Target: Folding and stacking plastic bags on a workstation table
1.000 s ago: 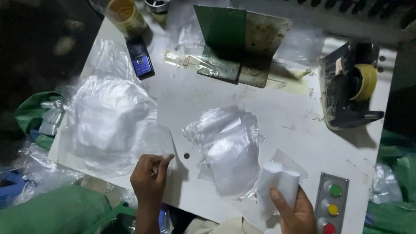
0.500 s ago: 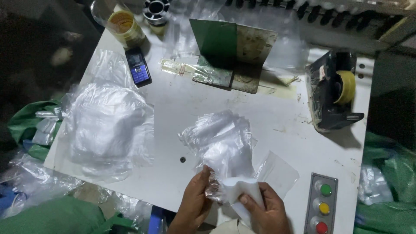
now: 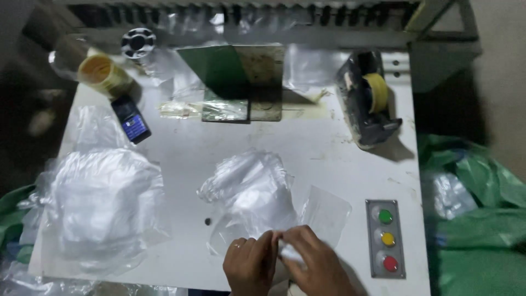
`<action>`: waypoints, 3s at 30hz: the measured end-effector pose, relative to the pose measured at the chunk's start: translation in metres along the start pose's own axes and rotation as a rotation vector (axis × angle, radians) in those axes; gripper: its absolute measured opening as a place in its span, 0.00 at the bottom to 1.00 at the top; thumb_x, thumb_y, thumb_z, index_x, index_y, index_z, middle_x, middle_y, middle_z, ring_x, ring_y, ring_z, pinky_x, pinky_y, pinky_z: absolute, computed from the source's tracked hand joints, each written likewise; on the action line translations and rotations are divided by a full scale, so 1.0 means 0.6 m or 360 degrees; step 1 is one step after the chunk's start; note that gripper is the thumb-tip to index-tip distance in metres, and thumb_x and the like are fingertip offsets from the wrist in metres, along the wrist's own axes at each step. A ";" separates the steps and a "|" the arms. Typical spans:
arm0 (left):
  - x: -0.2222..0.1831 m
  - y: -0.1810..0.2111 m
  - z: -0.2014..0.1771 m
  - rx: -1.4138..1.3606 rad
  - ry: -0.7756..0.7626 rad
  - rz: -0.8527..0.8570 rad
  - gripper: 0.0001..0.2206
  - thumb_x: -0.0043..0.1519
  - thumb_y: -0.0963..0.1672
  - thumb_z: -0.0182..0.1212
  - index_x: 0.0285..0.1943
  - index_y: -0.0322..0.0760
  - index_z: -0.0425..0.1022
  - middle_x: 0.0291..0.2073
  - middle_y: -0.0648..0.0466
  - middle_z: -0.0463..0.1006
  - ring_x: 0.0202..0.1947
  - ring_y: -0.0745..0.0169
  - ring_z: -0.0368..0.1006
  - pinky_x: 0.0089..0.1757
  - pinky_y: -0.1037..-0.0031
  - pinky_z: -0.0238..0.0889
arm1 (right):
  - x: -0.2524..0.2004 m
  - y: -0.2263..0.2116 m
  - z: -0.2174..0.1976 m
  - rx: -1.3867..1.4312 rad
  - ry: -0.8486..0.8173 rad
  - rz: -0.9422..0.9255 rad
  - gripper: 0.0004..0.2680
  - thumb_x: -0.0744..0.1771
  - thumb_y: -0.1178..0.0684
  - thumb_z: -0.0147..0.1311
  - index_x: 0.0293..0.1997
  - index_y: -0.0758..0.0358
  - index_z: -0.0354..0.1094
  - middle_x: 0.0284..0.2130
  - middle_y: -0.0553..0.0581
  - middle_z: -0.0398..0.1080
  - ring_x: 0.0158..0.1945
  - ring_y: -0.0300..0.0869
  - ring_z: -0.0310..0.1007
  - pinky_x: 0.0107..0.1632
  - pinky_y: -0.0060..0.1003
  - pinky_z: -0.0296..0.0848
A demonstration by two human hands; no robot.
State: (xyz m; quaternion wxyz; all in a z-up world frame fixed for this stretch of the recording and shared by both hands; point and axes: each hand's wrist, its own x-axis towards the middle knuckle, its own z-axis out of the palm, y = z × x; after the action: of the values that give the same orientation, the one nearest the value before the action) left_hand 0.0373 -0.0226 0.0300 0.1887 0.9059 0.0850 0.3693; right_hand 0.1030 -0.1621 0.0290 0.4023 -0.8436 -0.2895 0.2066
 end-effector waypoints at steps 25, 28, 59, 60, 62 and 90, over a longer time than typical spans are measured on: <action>-0.044 0.078 0.141 0.0288 -0.0741 0.0802 0.22 0.72 0.49 0.43 0.74 0.40 0.62 0.73 0.52 0.64 0.72 0.56 0.60 0.65 0.63 0.52 | -0.099 0.185 -0.063 0.0214 0.0910 0.0449 0.20 0.62 0.42 0.65 0.57 0.56 0.70 0.52 0.53 0.71 0.39 0.39 0.80 0.30 0.29 0.81; -0.029 0.077 0.143 0.0096 -0.0751 0.0595 0.10 0.66 0.49 0.58 0.52 0.44 0.77 0.54 0.55 0.79 0.42 0.53 0.73 0.45 0.62 0.64 | -0.087 0.193 -0.060 0.0134 0.0752 0.0302 0.11 0.66 0.53 0.59 0.53 0.57 0.72 0.51 0.51 0.75 0.43 0.42 0.82 0.40 0.32 0.80; -0.050 -0.003 0.113 -0.0251 -0.1177 0.0271 0.12 0.65 0.50 0.64 0.47 0.43 0.71 0.40 0.51 0.72 0.43 0.48 0.66 0.48 0.57 0.53 | -0.039 0.203 -0.112 -0.0598 -0.0213 -0.0297 0.15 0.66 0.42 0.61 0.57 0.51 0.72 0.42 0.50 0.78 0.49 0.49 0.69 0.51 0.45 0.70; -0.056 -0.001 0.113 -0.0259 -0.1176 0.0246 0.12 0.63 0.49 0.59 0.47 0.40 0.70 0.41 0.48 0.71 0.43 0.45 0.65 0.47 0.55 0.52 | -0.038 0.205 -0.114 -0.0589 -0.0180 -0.0318 0.11 0.66 0.42 0.61 0.51 0.50 0.75 0.43 0.50 0.74 0.47 0.48 0.69 0.49 0.45 0.69; -0.065 0.000 0.116 -0.0270 -0.1179 0.0234 0.12 0.61 0.48 0.53 0.47 0.38 0.70 0.42 0.45 0.69 0.43 0.42 0.64 0.47 0.54 0.52 | -0.035 0.198 -0.114 -0.0578 -0.0135 -0.0331 0.09 0.66 0.42 0.61 0.45 0.49 0.79 0.44 0.50 0.70 0.45 0.47 0.68 0.48 0.44 0.69; 0.122 0.050 0.004 -0.0927 0.0087 0.0360 0.04 0.62 0.37 0.66 0.36 0.33 0.75 0.36 0.49 0.82 0.38 0.56 0.79 0.42 0.67 0.70 | 0.176 0.115 -0.309 0.0143 0.1020 0.0043 0.08 0.68 0.56 0.62 0.49 0.63 0.69 0.40 0.56 0.74 0.40 0.39 0.70 0.42 0.32 0.72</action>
State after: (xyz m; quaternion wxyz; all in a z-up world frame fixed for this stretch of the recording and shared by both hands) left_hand 0.0915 -0.0293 0.0875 0.3957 0.8072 -0.1209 0.4210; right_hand 0.3122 -0.2316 0.0711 0.5071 -0.8508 -0.1276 -0.0517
